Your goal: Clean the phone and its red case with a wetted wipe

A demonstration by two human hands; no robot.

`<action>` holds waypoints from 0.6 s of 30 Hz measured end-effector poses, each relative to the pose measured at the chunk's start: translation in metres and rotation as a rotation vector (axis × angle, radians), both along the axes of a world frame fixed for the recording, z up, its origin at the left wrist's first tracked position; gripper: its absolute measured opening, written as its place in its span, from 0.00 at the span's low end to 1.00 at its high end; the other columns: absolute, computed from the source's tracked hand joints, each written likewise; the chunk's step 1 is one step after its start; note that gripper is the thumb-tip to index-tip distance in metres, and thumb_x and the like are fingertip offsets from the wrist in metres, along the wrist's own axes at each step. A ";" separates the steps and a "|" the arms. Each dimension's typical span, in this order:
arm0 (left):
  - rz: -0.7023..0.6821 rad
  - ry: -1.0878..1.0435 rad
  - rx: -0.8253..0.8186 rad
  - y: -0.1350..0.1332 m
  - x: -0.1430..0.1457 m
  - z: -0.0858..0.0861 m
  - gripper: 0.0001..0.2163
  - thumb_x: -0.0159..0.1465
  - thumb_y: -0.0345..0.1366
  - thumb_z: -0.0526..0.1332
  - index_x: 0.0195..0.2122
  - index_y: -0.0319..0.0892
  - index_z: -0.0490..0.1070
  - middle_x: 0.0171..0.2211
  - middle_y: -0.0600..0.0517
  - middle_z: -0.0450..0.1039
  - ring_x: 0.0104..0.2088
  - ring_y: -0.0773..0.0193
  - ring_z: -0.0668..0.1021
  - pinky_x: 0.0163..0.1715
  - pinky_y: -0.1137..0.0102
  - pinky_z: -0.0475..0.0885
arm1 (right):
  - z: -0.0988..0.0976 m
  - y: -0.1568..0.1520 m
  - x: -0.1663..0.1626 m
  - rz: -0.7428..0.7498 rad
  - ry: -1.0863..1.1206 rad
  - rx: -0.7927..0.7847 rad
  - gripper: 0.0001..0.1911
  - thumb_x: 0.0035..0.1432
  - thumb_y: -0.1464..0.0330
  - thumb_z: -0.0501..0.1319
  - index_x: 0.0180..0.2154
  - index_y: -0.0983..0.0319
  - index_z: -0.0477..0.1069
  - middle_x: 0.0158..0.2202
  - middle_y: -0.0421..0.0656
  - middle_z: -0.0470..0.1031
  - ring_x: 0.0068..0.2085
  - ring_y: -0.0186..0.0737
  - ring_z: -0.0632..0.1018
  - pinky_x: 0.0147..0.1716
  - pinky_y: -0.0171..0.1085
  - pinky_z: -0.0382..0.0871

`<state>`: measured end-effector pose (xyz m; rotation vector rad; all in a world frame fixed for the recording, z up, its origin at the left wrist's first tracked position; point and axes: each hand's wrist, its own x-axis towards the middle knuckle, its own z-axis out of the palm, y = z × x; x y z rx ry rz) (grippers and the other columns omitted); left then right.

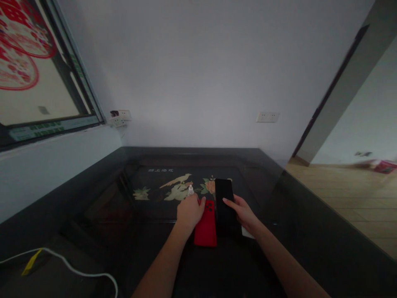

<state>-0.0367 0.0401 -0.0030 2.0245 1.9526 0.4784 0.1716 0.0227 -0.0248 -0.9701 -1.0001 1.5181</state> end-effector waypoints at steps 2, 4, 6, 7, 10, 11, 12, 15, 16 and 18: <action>-0.003 0.023 -0.052 -0.001 -0.003 0.000 0.20 0.69 0.52 0.53 0.36 0.40 0.76 0.36 0.37 0.79 0.40 0.46 0.82 0.41 0.59 0.72 | -0.001 -0.001 0.000 0.008 -0.017 0.001 0.21 0.52 0.58 0.74 0.45 0.61 0.77 0.44 0.47 0.84 0.42 0.49 0.84 0.47 0.46 0.78; -0.013 0.022 -0.084 -0.002 -0.006 -0.001 0.21 0.67 0.52 0.55 0.35 0.39 0.77 0.38 0.34 0.78 0.42 0.43 0.82 0.43 0.57 0.72 | 0.000 -0.003 -0.001 0.022 -0.034 -0.001 0.22 0.53 0.57 0.73 0.46 0.61 0.77 0.44 0.48 0.84 0.43 0.49 0.84 0.47 0.46 0.78; -0.017 0.044 -0.107 -0.002 -0.010 -0.002 0.20 0.66 0.51 0.57 0.36 0.38 0.77 0.39 0.32 0.78 0.43 0.40 0.81 0.44 0.55 0.72 | 0.001 -0.004 -0.002 0.032 -0.051 0.004 0.23 0.53 0.57 0.73 0.47 0.61 0.76 0.45 0.47 0.83 0.44 0.49 0.84 0.47 0.46 0.77; -0.021 0.066 -0.122 -0.001 -0.012 -0.003 0.20 0.65 0.51 0.58 0.38 0.38 0.77 0.40 0.31 0.78 0.44 0.39 0.81 0.44 0.53 0.72 | 0.002 -0.005 -0.003 0.036 -0.057 0.008 0.23 0.53 0.57 0.73 0.47 0.61 0.76 0.45 0.47 0.83 0.44 0.49 0.84 0.48 0.46 0.76; -0.063 0.127 -0.181 0.001 -0.019 -0.004 0.19 0.65 0.49 0.58 0.39 0.37 0.78 0.42 0.29 0.78 0.44 0.36 0.81 0.43 0.51 0.73 | 0.004 -0.006 -0.004 0.048 -0.071 -0.002 0.24 0.51 0.56 0.73 0.46 0.61 0.76 0.44 0.47 0.83 0.43 0.48 0.83 0.46 0.45 0.76; -0.084 0.135 -0.191 0.001 -0.020 -0.004 0.18 0.65 0.47 0.58 0.39 0.37 0.77 0.41 0.30 0.79 0.44 0.37 0.81 0.43 0.51 0.73 | 0.004 -0.006 -0.005 0.048 -0.077 -0.009 0.24 0.51 0.56 0.74 0.46 0.62 0.76 0.43 0.47 0.83 0.42 0.48 0.83 0.45 0.45 0.76; -0.106 0.136 -0.192 0.001 -0.021 -0.005 0.16 0.65 0.46 0.57 0.39 0.38 0.77 0.41 0.31 0.79 0.44 0.38 0.82 0.44 0.52 0.73 | 0.004 -0.006 -0.005 0.046 -0.082 -0.016 0.24 0.50 0.56 0.74 0.45 0.62 0.77 0.42 0.46 0.83 0.41 0.47 0.83 0.44 0.44 0.76; -0.155 0.114 -0.161 -0.001 -0.017 -0.005 0.13 0.67 0.41 0.54 0.39 0.40 0.76 0.40 0.35 0.79 0.43 0.44 0.82 0.44 0.55 0.73 | 0.002 -0.007 -0.006 0.028 -0.083 -0.026 0.24 0.49 0.56 0.74 0.44 0.62 0.77 0.40 0.45 0.83 0.38 0.45 0.82 0.40 0.42 0.75; -0.169 0.108 -0.148 -0.002 -0.014 -0.005 0.13 0.67 0.40 0.54 0.39 0.41 0.75 0.40 0.37 0.79 0.43 0.45 0.82 0.44 0.57 0.73 | 0.002 -0.007 -0.006 0.024 -0.080 -0.030 0.23 0.49 0.56 0.74 0.44 0.62 0.77 0.39 0.45 0.83 0.37 0.44 0.82 0.39 0.41 0.75; -0.195 0.062 -0.112 -0.003 -0.006 -0.006 0.12 0.69 0.40 0.53 0.40 0.42 0.73 0.38 0.40 0.79 0.41 0.49 0.82 0.42 0.60 0.72 | 0.002 -0.007 -0.007 0.017 -0.074 -0.033 0.23 0.50 0.57 0.74 0.44 0.63 0.76 0.38 0.44 0.83 0.36 0.44 0.82 0.39 0.41 0.75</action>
